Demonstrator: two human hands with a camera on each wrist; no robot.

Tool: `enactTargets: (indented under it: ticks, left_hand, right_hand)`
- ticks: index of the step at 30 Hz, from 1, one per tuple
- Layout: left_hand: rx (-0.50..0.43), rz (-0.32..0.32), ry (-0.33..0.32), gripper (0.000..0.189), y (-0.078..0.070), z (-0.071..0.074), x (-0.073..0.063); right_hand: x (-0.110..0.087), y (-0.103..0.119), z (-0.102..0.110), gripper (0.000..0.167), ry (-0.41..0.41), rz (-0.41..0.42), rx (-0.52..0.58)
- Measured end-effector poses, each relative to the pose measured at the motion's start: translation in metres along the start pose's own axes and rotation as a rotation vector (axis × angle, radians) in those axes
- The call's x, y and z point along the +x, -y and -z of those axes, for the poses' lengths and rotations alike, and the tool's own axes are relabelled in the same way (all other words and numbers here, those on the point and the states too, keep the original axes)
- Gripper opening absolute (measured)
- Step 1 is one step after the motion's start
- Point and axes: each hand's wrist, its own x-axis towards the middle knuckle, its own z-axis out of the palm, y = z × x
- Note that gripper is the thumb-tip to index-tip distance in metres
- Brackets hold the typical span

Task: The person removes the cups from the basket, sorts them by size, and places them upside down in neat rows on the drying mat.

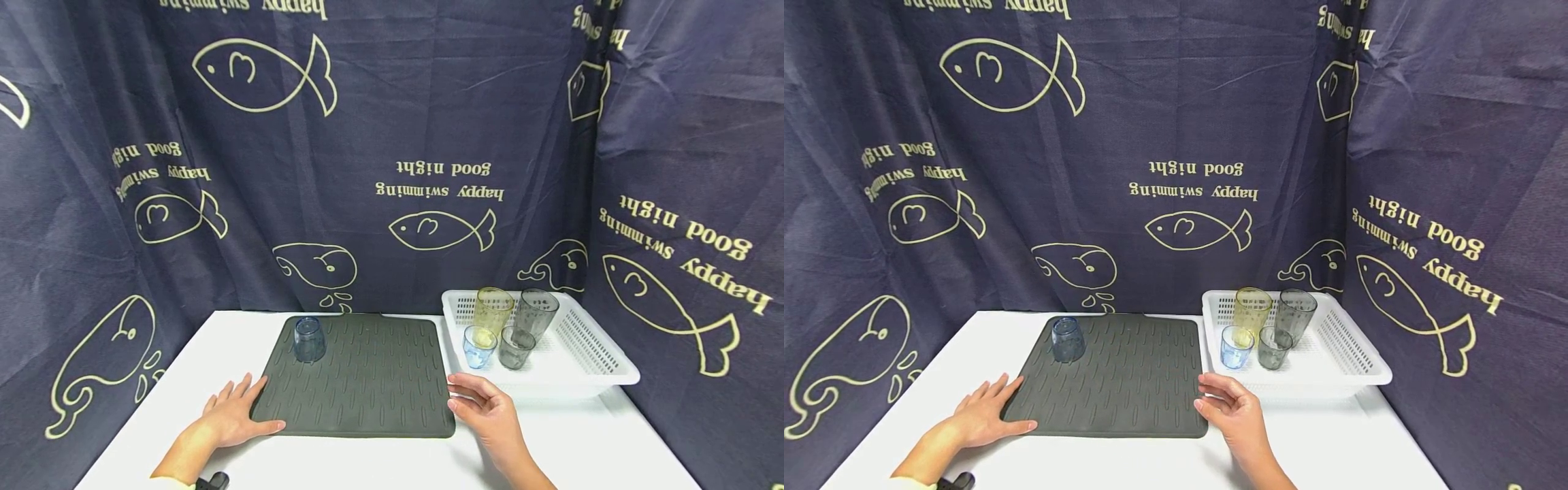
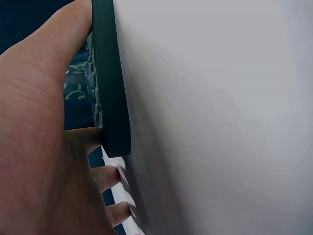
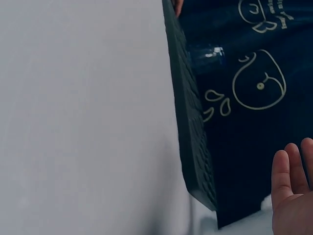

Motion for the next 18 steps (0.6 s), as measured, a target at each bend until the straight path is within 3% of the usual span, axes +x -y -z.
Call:
enactTargets:
  ticks: [10, 18]
  left_hand:
    - [-0.013, -0.005, -0.003, 0.115, 0.002, -0.001, 0.0]
    - [0.014, -0.007, -0.015, 0.111, 0.003, -0.002, 0.0]
  right_hand:
    - [0.005, 0.022, 0.025, 0.041, 0.021, 0.171, 0.038]
    - [0.017, 0.042, 0.049, 0.037, -0.091, 0.205, -0.03]
